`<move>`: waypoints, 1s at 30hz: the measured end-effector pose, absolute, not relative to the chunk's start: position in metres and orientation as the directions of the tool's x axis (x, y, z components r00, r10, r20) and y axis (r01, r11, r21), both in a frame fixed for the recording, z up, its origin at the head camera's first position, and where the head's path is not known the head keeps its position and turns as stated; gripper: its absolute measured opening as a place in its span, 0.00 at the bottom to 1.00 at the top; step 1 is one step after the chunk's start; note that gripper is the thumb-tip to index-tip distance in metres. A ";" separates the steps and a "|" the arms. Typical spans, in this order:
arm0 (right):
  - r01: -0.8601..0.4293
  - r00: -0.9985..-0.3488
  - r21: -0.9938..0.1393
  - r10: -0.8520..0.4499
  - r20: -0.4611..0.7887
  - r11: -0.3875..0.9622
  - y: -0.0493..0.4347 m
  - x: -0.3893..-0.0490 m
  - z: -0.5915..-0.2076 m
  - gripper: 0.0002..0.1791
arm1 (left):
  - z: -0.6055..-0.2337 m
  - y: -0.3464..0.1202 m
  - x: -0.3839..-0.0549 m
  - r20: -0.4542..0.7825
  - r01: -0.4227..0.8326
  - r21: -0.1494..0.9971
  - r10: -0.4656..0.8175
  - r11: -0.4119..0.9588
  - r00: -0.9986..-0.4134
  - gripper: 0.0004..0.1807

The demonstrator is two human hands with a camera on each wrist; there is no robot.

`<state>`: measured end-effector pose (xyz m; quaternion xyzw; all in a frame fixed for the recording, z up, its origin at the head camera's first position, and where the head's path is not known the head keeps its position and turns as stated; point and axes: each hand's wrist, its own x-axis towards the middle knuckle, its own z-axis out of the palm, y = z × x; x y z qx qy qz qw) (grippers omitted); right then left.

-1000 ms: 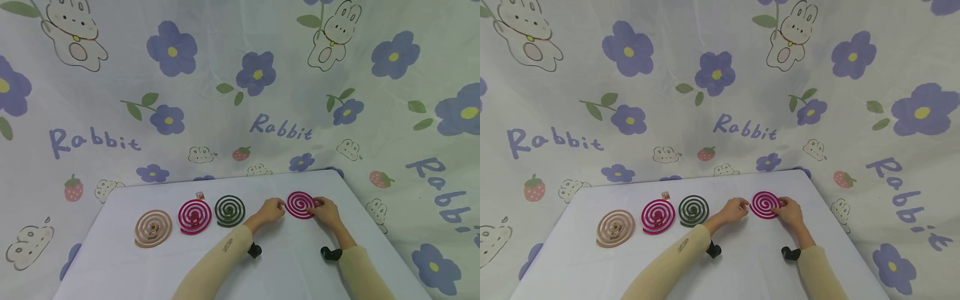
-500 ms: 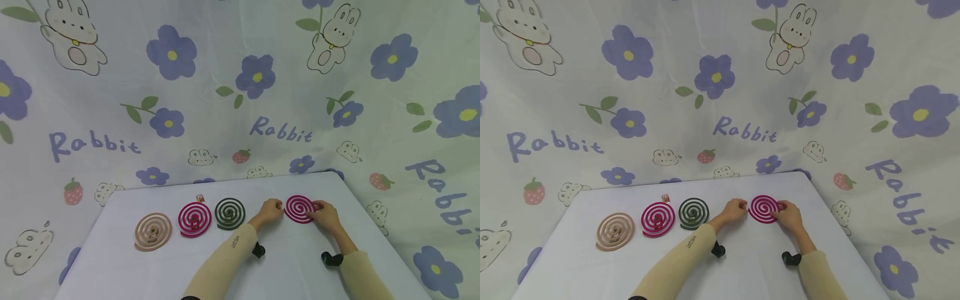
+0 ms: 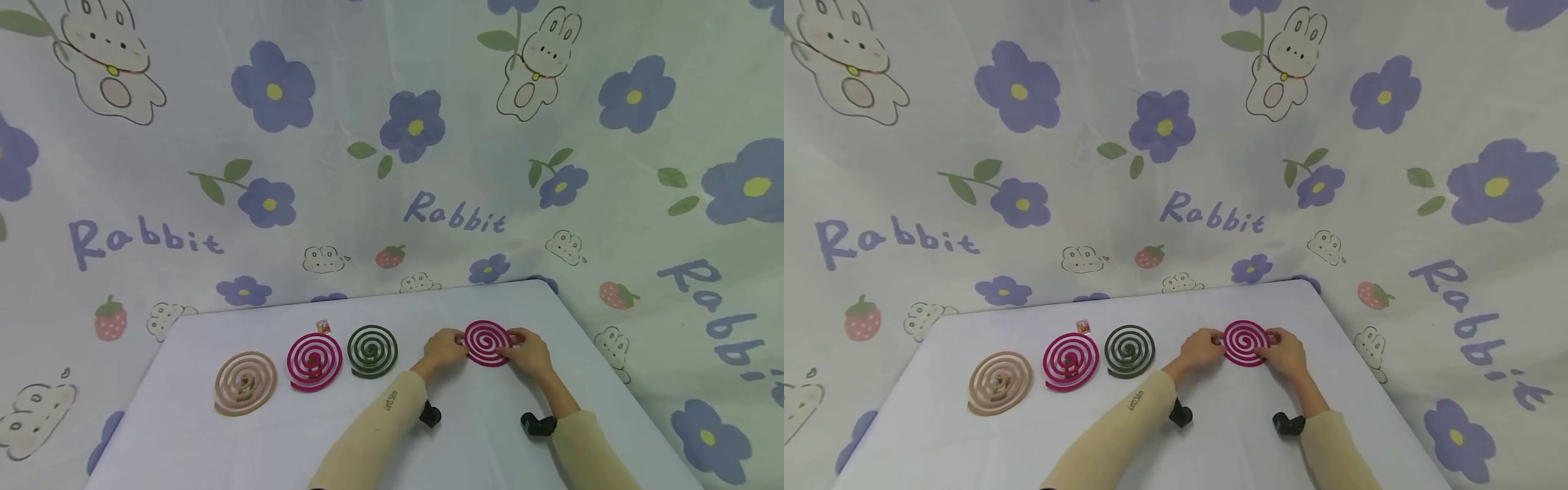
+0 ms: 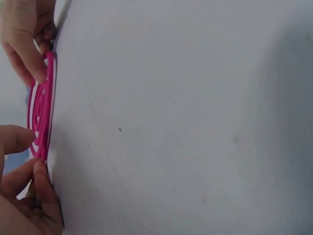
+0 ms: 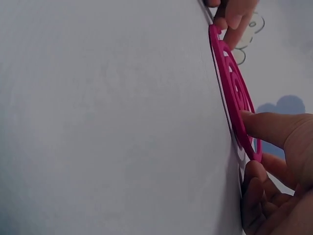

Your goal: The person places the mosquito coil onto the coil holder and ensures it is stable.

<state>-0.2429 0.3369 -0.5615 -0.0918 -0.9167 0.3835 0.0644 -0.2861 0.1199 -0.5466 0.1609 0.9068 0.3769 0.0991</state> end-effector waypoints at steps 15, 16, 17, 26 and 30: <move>0.116 -0.957 -0.785 0.280 0.076 0.608 0.329 -0.240 -0.557 0.27 | -0.547 0.123 -0.284 -0.046 0.131 0.890 0.373 0.436 -0.927 0.26; 0.116 -0.956 -0.791 0.283 0.074 0.600 0.328 -0.239 -0.557 0.26 | -0.547 0.122 -0.284 -0.043 0.120 0.904 0.367 0.410 -0.929 0.25; 0.114 -0.957 -0.798 0.282 0.073 0.592 0.326 -0.239 -0.556 0.26 | -0.548 0.121 -0.284 -0.047 0.101 0.917 0.357 0.387 -0.933 0.25; 0.118 -0.962 -0.863 0.273 0.023 0.492 0.315 -0.232 -0.547 0.24 | -0.557 0.112 -0.281 -0.080 -0.018 0.978 0.295 0.209 -0.952 0.22; 0.122 -0.967 -0.901 0.256 -0.012 0.417 0.309 -0.228 -0.543 0.25 | -0.560 0.106 -0.279 -0.063 -0.016 0.987 0.290 0.163 -0.955 0.22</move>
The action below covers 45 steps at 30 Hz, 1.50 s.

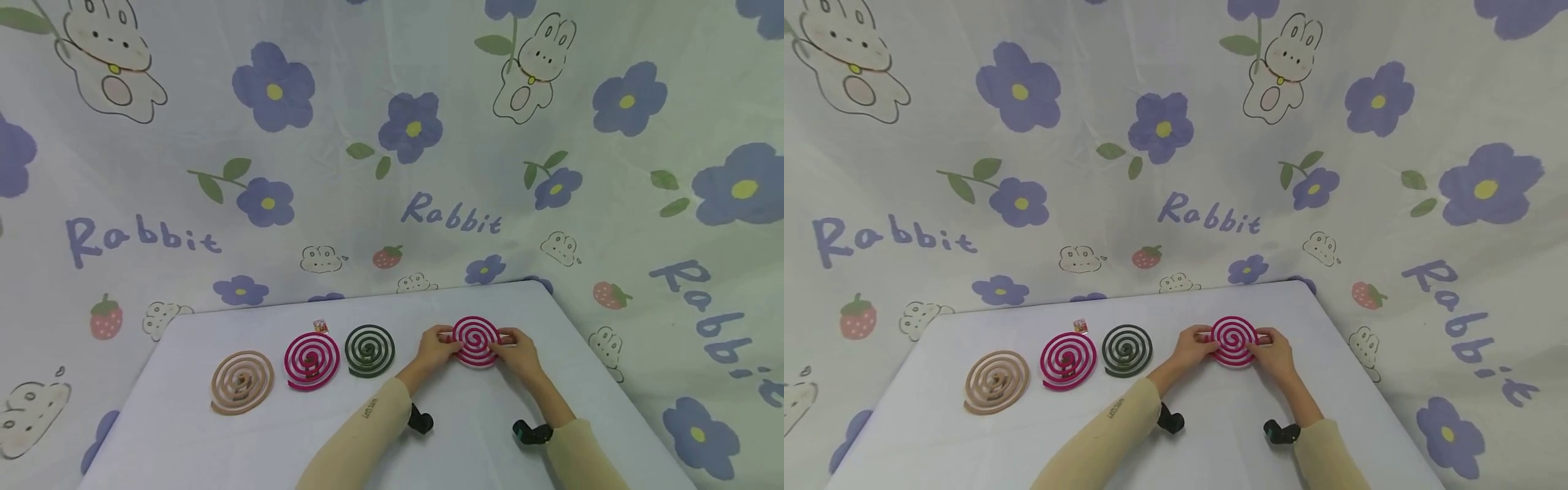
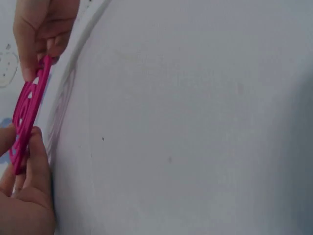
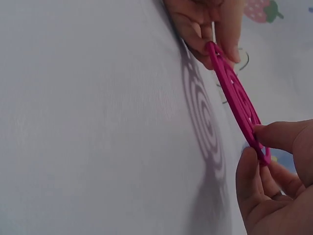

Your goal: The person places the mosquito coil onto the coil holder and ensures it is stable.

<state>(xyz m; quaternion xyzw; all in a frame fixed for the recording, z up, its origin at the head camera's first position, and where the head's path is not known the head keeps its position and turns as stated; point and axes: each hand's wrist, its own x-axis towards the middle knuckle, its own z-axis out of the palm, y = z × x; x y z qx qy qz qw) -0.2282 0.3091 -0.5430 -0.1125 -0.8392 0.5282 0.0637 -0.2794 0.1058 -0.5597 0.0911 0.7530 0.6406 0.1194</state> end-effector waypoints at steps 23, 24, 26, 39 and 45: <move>0.099 -0.983 -0.958 0.177 -0.052 0.270 0.274 -0.230 -0.539 0.25 | -0.554 0.066 -0.282 -0.064 -0.021 0.987 0.275 0.159 -0.959 0.23; 0.102 -0.983 -0.958 0.177 -0.055 0.268 0.273 -0.230 -0.538 0.24 | -0.554 0.065 -0.281 -0.066 -0.020 0.986 0.278 0.167 -0.958 0.24; 0.108 -0.983 -0.959 0.172 -0.064 0.263 0.272 -0.229 -0.538 0.24 | -0.552 0.062 -0.279 -0.070 -0.020 0.985 0.288 0.174 -0.955 0.26; 0.093 -0.994 -0.967 0.086 -0.074 0.239 0.260 -0.225 -0.532 0.23 | -0.551 0.041 -0.269 -0.048 -0.012 0.994 0.332 0.109 -0.942 0.18; 0.084 -0.995 -0.968 0.074 -0.069 0.236 0.253 -0.225 -0.531 0.22 | -0.547 0.031 -0.266 -0.034 -0.011 0.998 0.363 0.066 -0.931 0.17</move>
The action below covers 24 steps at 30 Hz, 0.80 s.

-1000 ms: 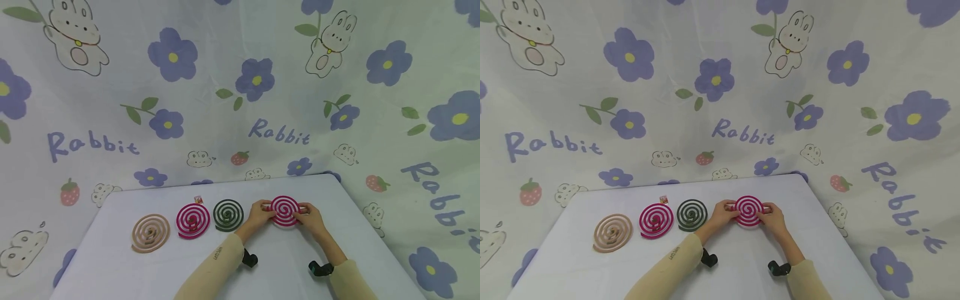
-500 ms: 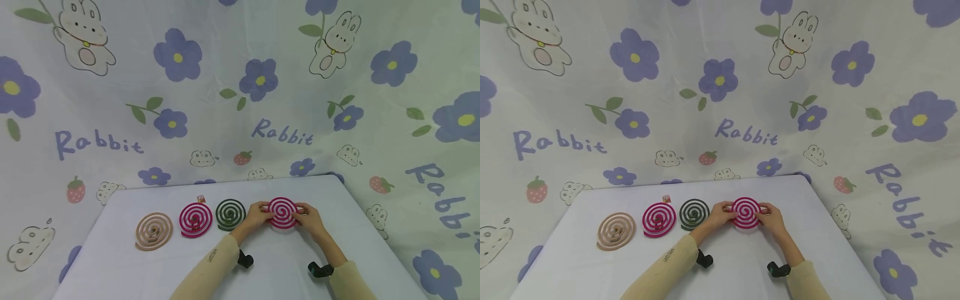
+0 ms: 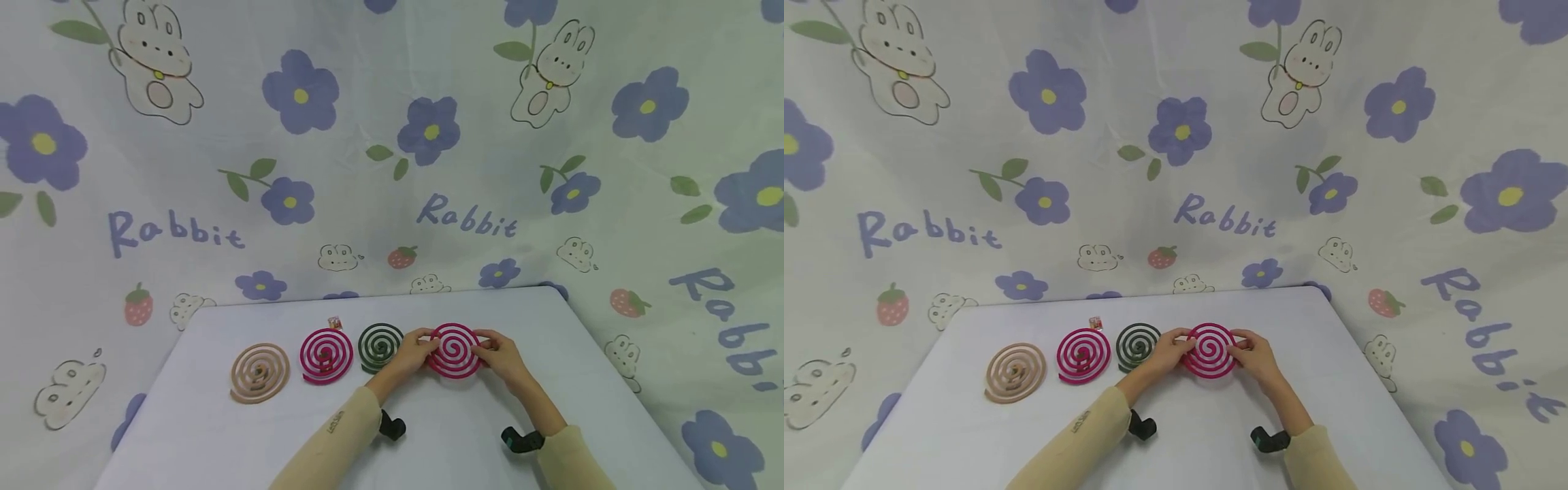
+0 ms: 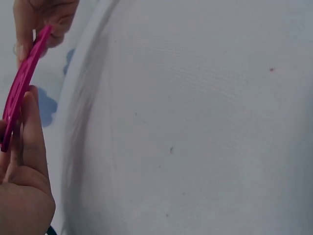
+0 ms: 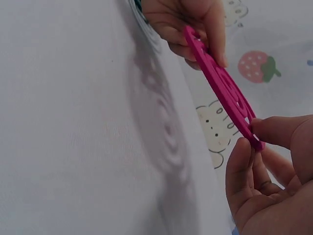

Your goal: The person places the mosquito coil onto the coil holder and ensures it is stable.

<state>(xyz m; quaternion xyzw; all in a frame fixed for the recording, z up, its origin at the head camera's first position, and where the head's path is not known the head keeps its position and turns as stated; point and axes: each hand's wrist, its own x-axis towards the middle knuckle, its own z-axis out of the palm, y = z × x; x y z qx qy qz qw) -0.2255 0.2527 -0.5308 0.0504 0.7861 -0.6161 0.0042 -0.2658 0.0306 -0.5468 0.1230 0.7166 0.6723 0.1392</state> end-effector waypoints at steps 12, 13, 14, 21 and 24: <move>0.052 -0.998 -0.988 0.032 -0.048 0.148 0.221 -0.212 -0.529 0.32 | -0.534 0.014 -0.259 -0.033 -0.038 0.999 0.328 -0.010 -0.944 0.15; 0.050 -0.998 -0.989 0.033 -0.046 0.142 0.219 -0.212 -0.529 0.32 | -0.534 0.013 -0.258 -0.032 -0.036 0.999 0.325 -0.007 -0.945 0.15; 0.048 -0.999 -0.989 0.030 -0.044 0.140 0.217 -0.211 -0.529 0.32 | -0.534 0.011 -0.257 -0.033 -0.037 0.999 0.322 -0.006 -0.946 0.15; 0.055 -0.998 -0.983 0.009 -0.054 0.176 0.205 -0.208 -0.528 0.31 | -0.535 -0.002 -0.246 -0.069 -0.084 0.996 0.358 -0.027 -0.931 0.17; 0.064 -0.998 -0.981 -0.010 -0.067 0.183 0.199 -0.205 -0.526 0.31 | -0.535 -0.010 -0.240 -0.082 -0.099 0.995 0.371 -0.027 -0.925 0.17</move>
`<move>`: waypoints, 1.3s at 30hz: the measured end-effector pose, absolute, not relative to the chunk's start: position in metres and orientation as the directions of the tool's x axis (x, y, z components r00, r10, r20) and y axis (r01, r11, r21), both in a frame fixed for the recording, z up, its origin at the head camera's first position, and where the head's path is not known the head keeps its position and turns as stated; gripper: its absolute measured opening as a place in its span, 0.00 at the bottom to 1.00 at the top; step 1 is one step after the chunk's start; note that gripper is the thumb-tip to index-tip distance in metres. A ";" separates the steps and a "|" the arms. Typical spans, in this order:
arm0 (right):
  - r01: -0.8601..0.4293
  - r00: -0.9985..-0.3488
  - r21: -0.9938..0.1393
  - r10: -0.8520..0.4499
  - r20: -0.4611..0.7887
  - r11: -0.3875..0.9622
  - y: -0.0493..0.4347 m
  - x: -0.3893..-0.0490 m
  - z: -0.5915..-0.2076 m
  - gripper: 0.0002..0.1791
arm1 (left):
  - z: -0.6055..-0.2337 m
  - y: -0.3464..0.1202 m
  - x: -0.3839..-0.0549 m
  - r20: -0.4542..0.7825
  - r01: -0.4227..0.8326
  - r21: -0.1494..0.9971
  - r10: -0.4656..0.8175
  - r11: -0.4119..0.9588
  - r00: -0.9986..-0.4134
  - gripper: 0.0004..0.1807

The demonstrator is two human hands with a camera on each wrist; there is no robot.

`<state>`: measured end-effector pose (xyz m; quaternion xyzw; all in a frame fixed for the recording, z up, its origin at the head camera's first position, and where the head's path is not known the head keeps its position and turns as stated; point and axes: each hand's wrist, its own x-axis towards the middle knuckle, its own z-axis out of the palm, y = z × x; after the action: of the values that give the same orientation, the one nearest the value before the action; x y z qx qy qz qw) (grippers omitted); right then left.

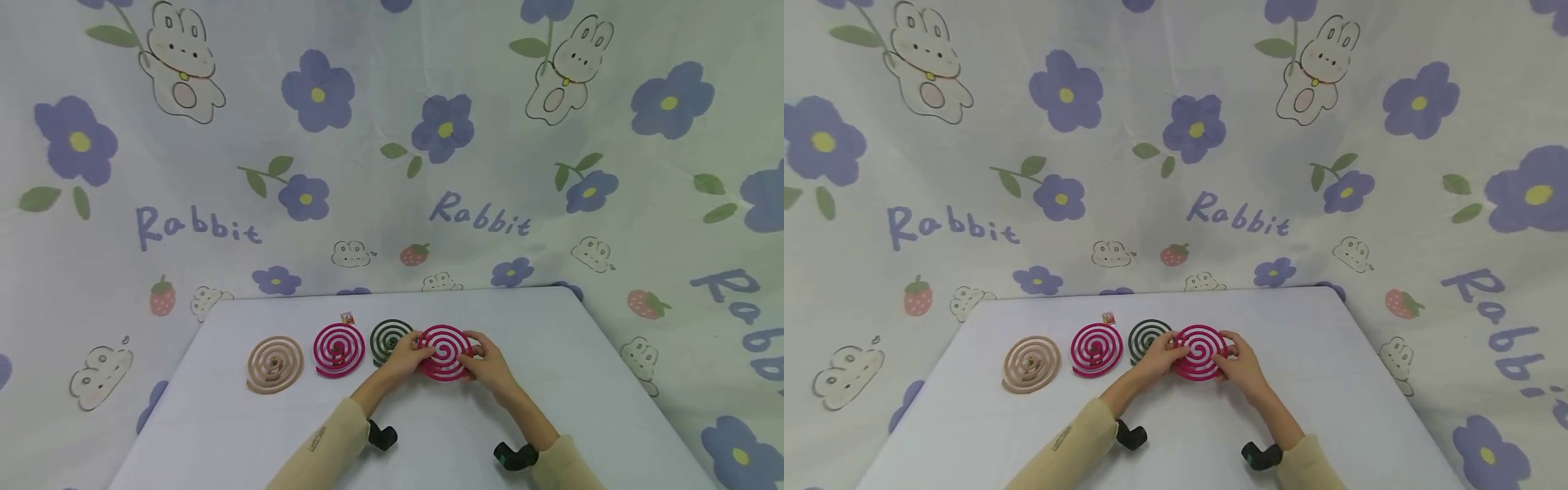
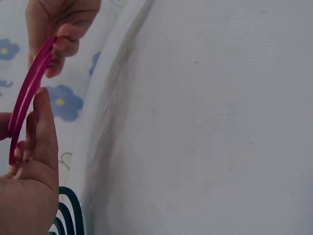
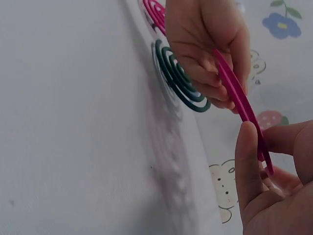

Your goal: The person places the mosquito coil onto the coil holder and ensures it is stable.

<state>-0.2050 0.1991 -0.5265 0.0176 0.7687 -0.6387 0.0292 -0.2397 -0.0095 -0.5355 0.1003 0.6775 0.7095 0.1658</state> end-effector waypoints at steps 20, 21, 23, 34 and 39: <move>0.030 -0.980 -0.984 -0.191 -0.064 0.177 0.159 -0.203 -0.533 0.28 | -0.543 -0.060 -0.214 -0.111 -0.124 0.992 0.302 -0.024 -0.947 0.21; 0.028 -0.978 -0.984 -0.200 -0.064 0.178 0.157 -0.204 -0.533 0.28 | -0.542 -0.063 -0.212 -0.112 -0.122 0.992 0.299 -0.015 -0.948 0.21; 0.023 -0.975 -0.985 -0.215 -0.060 0.174 0.152 -0.205 -0.535 0.29 | -0.540 -0.069 -0.210 -0.111 -0.117 0.993 0.295 -0.002 -0.949 0.22; 0.004 -0.971 -0.986 -0.233 -0.044 0.168 0.126 -0.210 -0.527 0.31 | -0.529 -0.095 -0.212 -0.102 -0.097 0.995 0.269 0.033 -0.958 0.24; -0.018 -0.975 -0.987 -0.220 -0.018 0.161 0.114 -0.217 -0.520 0.34 | -0.518 -0.105 -0.217 -0.100 -0.109 0.994 0.251 -0.021 -0.963 0.24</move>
<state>-0.2171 0.1136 -0.5197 -0.0788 0.7577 -0.6431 0.0786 -0.2166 -0.1054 -0.5183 0.0519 0.6883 0.7125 0.1263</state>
